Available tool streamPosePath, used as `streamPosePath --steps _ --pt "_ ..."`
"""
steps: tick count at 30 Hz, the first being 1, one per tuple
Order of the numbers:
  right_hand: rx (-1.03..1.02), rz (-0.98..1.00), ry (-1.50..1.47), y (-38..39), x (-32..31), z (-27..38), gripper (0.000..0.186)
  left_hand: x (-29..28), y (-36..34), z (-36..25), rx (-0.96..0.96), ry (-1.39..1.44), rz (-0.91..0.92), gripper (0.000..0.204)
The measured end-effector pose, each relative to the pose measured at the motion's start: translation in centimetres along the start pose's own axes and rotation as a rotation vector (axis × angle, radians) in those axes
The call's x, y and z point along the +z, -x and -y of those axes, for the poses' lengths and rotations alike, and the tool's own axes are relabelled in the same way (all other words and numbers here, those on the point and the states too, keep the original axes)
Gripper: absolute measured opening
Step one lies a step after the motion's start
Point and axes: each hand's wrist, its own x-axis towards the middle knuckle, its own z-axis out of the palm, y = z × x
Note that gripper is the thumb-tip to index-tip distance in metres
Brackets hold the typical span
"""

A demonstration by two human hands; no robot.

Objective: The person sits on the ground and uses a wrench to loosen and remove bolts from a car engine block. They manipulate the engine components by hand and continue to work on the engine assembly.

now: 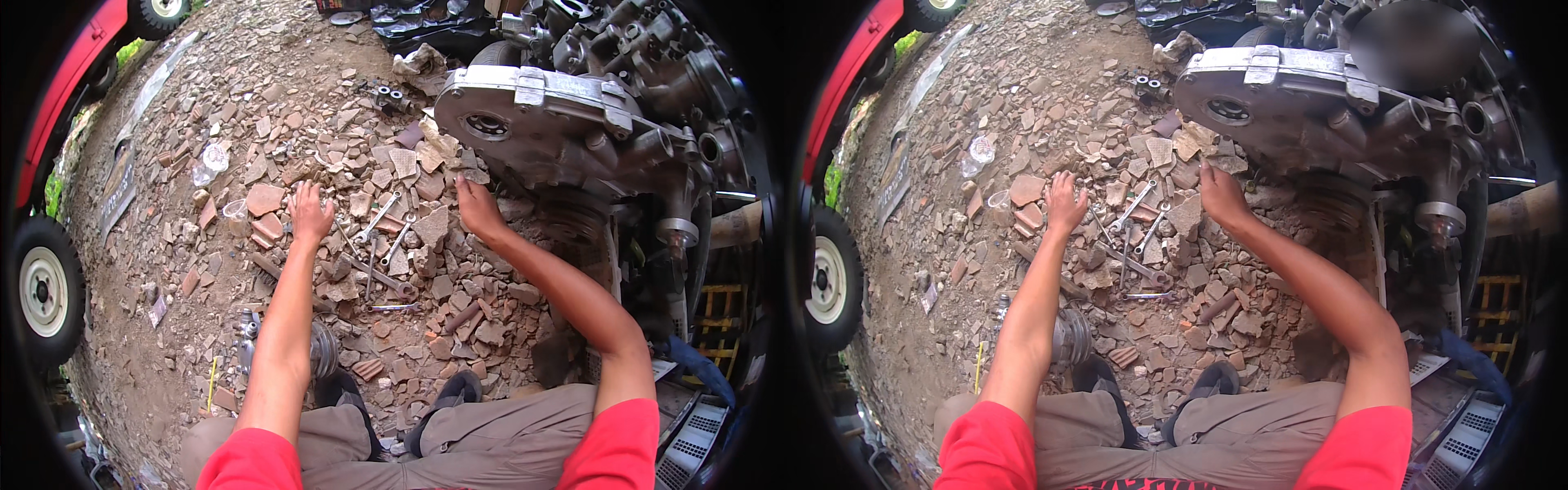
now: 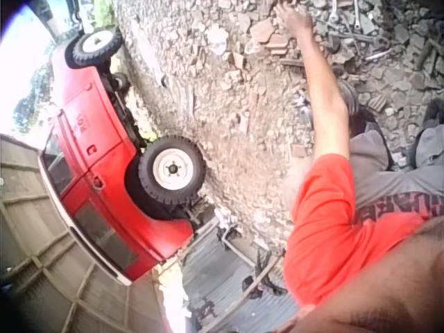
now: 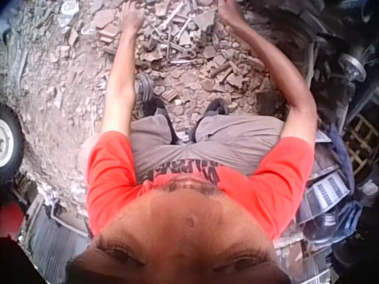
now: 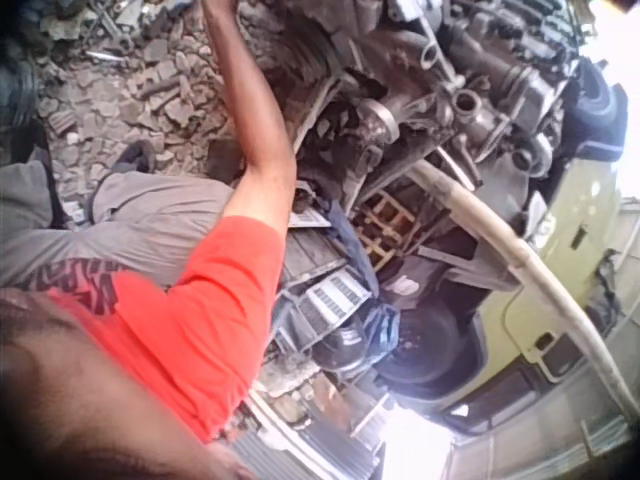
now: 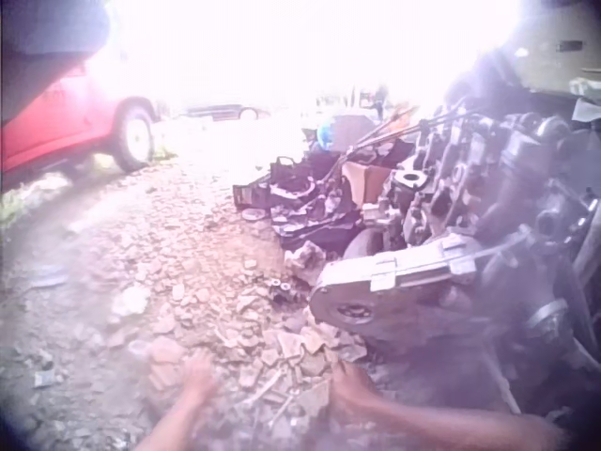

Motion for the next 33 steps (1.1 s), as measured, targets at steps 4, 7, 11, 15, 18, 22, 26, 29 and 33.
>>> streamPosePath --steps 4,7,11,15,18,22,26,29,33 --pt "-0.203 -0.219 0.079 -0.2 -0.8 -2.1 0.028 -6.7 -2.1 -3.9 0.259 0.102 0.462 0.05" --pt "-0.112 -0.19 -0.066 -0.4 -1.8 -2.3 0.028 -14.3 -1.8 -11.0 0.401 -0.118 0.75 0.05" --pt "-0.223 -0.311 -0.024 -2.1 -0.8 -2.2 0.031 -20.6 1.5 -13.9 0.696 -0.36 0.667 0.047" --pt "-0.117 -0.314 -0.21 -3.5 -0.8 -3.4 0.033 -27.6 9.0 -16.3 0.874 -0.284 0.673 0.048" --pt "-0.074 -0.337 -0.298 -3.4 -0.3 -3.0 0.033 -33.8 15.1 -18.2 0.787 -0.395 0.89 0.057" --pt "-0.127 -0.392 -0.259 -3.5 -0.4 -4.0 0.033 -38.8 20.9 -19.9 0.781 -0.404 0.871 0.059" --pt "-0.116 -0.338 -0.364 -4.0 -0.4 -5.5 0.037 -39.8 23.6 -21.2 0.868 -0.39 0.856 0.06" --pt "-0.137 -0.266 -0.474 -5.1 -0.4 -6.1 0.036 -38.7 24.0 -21.1 0.887 -0.275 0.899 0.061" --pt "-0.105 -0.349 -0.299 -5.2 0.4 -6.2 0.038 -37.3 23.7 -18.7 0.795 -0.324 0.938 0.061"
